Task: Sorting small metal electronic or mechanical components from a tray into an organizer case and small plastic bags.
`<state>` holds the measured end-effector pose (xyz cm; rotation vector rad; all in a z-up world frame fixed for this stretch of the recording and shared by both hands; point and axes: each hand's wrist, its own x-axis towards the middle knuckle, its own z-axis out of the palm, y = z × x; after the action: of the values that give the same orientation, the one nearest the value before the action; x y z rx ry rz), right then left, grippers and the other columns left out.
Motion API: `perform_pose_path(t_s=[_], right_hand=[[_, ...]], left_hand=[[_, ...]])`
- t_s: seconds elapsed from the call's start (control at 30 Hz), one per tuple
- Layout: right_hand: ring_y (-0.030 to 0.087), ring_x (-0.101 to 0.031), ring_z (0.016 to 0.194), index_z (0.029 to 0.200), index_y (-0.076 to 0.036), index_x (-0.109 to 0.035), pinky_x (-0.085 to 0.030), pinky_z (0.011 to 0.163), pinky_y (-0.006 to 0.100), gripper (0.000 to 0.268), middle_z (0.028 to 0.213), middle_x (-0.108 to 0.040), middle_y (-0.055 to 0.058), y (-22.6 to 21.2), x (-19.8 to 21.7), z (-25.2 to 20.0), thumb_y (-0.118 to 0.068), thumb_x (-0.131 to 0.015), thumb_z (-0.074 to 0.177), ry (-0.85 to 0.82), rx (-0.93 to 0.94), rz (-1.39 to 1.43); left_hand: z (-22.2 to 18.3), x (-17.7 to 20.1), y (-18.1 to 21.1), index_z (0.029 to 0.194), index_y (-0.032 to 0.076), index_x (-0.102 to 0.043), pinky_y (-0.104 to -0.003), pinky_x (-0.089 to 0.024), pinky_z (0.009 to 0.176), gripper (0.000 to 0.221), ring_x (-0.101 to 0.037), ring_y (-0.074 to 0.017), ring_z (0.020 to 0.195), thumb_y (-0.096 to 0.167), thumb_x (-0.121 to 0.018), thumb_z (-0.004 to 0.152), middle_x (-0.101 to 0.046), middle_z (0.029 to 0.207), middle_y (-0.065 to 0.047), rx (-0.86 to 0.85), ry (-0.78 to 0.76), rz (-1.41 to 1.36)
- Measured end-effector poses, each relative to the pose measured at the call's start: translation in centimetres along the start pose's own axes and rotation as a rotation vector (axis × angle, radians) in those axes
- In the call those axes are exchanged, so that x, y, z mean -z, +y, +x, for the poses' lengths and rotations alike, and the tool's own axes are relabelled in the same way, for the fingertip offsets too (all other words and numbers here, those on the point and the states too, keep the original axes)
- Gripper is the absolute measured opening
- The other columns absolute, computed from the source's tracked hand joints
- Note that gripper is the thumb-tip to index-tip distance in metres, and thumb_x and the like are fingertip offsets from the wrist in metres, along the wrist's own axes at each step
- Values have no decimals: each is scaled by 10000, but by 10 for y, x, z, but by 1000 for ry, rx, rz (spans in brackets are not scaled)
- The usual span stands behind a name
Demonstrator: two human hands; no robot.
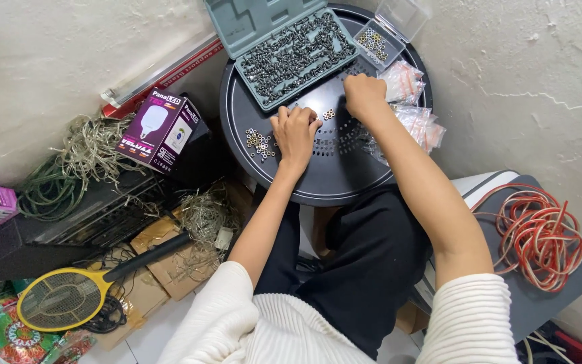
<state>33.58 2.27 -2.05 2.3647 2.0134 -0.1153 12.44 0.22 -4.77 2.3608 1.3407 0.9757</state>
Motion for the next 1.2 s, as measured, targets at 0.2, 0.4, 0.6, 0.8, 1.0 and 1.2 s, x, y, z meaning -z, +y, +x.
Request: perform_pose_path(t_s=[0.2,0.4,0.6,0.8,1.0,1.2], right_hand=[[479,-714,814,920,21,-759,-546,712,619,187,821,-720,253,-20,34,-20,55,-805,742,-198,40,238],[491,-703,959,1038,51,-736,-550,799,625,258,945,-735,287,-32,61,-30,55,-799,788,-310,99,390],[455,-712,986,1023,3,-745,-562,820,579,267,965,-751,236,-26,49,-23,-8,-844,776,-327,108,389],[427,-712,1041,1032,-33,-756,-561,859,561,277,1011,-764,206,-25,49,-22,-21,-848,771,-359,85,387],[408,-719,1018,1019,-47,-763,-569,843,532,263,984,-769,188,-23,48,-22,-46,-854,772,-358,97,377],[411,-722,1002,1015,-47,-764,-569,833,536,260,980,-766,190,-23,47,-23,-48,-860,774,-345,108,367]], left_hand=[[-2,-4,-1,919,220,-662,-367,-364,816,295,-525,-175,907,356,-860,747,-575,768,75,-50,15,-17],[-7,2,5,956,215,-666,-381,-363,813,294,-522,-185,924,373,-843,782,-559,815,67,5,-6,-5],[-3,1,5,922,226,-679,-380,-360,819,264,-529,-181,912,336,-860,764,-556,780,74,30,-12,-54],[-1,6,8,914,214,-696,-383,-351,818,238,-527,-180,900,324,-859,778,-559,763,71,31,-24,-68],[-1,3,7,912,217,-691,-383,-353,822,242,-528,-185,904,330,-854,773,-562,778,67,20,-20,-69],[-2,3,8,919,213,-693,-393,-357,827,243,-535,-199,917,325,-852,774,-575,791,55,20,-13,-68]])
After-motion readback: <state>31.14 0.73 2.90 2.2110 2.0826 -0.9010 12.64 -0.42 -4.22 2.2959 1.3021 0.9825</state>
